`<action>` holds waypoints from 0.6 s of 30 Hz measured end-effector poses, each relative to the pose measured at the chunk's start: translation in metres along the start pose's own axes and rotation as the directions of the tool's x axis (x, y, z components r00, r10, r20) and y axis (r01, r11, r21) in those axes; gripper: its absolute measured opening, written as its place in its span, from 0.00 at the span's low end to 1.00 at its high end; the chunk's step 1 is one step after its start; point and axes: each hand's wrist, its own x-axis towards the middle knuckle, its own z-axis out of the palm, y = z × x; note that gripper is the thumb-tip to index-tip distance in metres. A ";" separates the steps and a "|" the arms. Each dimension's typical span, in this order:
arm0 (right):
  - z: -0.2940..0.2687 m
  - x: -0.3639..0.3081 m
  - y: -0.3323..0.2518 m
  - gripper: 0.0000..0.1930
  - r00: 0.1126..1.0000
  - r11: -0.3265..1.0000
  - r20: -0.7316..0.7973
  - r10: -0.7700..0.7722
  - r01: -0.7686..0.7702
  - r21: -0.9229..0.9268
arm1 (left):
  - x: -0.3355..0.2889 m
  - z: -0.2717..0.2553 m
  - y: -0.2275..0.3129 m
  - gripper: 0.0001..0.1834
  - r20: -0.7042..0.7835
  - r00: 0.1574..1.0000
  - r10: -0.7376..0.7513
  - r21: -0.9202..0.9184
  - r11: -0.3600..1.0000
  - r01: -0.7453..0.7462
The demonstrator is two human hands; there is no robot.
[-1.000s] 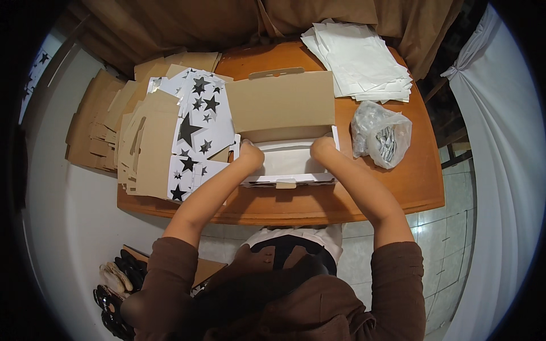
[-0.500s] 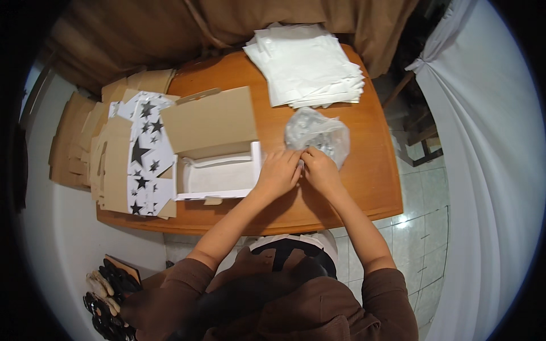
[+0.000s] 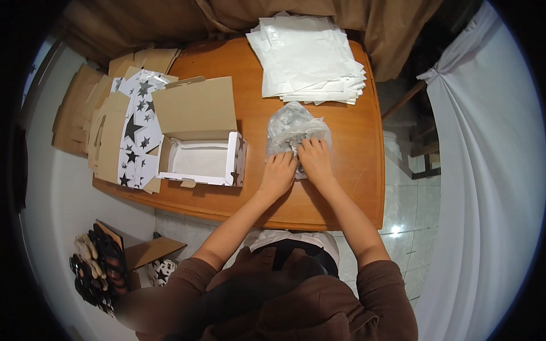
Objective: Assemble cardboard shoe boxes and stack them on a shelf.
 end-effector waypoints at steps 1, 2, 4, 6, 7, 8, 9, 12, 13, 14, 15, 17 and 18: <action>-0.002 0.001 0.003 0.05 1.000 1.000 0.020 -0.006 0.006 0.008 | -0.002 0.002 0.000 0.15 -0.048 0.999 0.014 -0.032 0.999 -0.015; -0.004 0.003 0.005 0.05 1.000 1.000 0.019 -0.023 0.022 0.015 | -0.004 0.004 -0.001 0.15 -0.097 0.995 0.027 -0.063 0.997 -0.033; -0.016 0.003 0.005 0.04 0.999 0.984 0.040 0.029 -0.035 0.174 | -0.006 0.000 -0.001 0.15 -0.116 0.993 0.011 -0.078 0.997 -0.021; -0.033 0.011 0.002 0.04 0.993 0.934 0.046 0.107 -0.116 0.337 | -0.007 -0.008 -0.005 0.15 -0.129 0.991 0.025 -0.053 0.998 -0.032; -0.036 0.014 -0.001 0.04 0.979 0.854 0.062 0.196 -0.201 0.480 | -0.010 -0.011 -0.008 0.15 -0.125 0.992 0.014 -0.050 0.999 -0.020; -0.033 0.015 -0.004 0.04 0.968 0.798 0.057 0.245 -0.235 0.555 | -0.014 -0.014 -0.011 0.15 -0.128 0.991 0.027 -0.034 0.999 -0.031; -0.033 0.018 -0.009 0.04 0.969 0.798 0.057 0.240 -0.230 0.557 | -0.014 -0.019 -0.014 0.15 -0.136 0.990 0.046 -0.019 0.999 -0.049; -0.030 0.029 -0.028 0.05 0.923 0.520 0.190 0.336 -0.350 0.779 | -0.020 -0.040 -0.026 0.15 -0.196 0.979 0.051 -0.024 0.998 -0.057; -0.026 0.034 -0.036 0.06 0.913 0.401 0.245 0.327 -0.369 0.838 | -0.023 -0.049 -0.031 0.15 -0.195 0.980 0.047 -0.018 0.999 -0.051; -0.023 0.040 -0.044 0.08 0.902 0.275 0.298 0.311 -0.386 0.881 | -0.026 -0.059 -0.037 0.15 -0.195 0.981 0.025 -0.057 0.998 -0.037; -0.024 0.048 -0.056 0.08 0.905 0.273 0.295 0.306 -0.380 0.884 | -0.030 -0.069 -0.044 0.15 -0.195 0.981 0.005 -0.096 0.995 -0.024; -0.026 0.069 -0.082 0.11 0.886 -0.011 0.355 0.300 -0.369 0.929 | -0.041 -0.081 -0.063 0.14 -0.196 0.980 -0.015 -0.095 0.995 -0.004; -0.023 0.077 -0.093 0.14 0.894 -0.028 0.354 0.275 -0.361 0.932 | -0.048 -0.088 -0.074 0.14 -0.225 0.974 -0.029 -0.061 0.998 0.015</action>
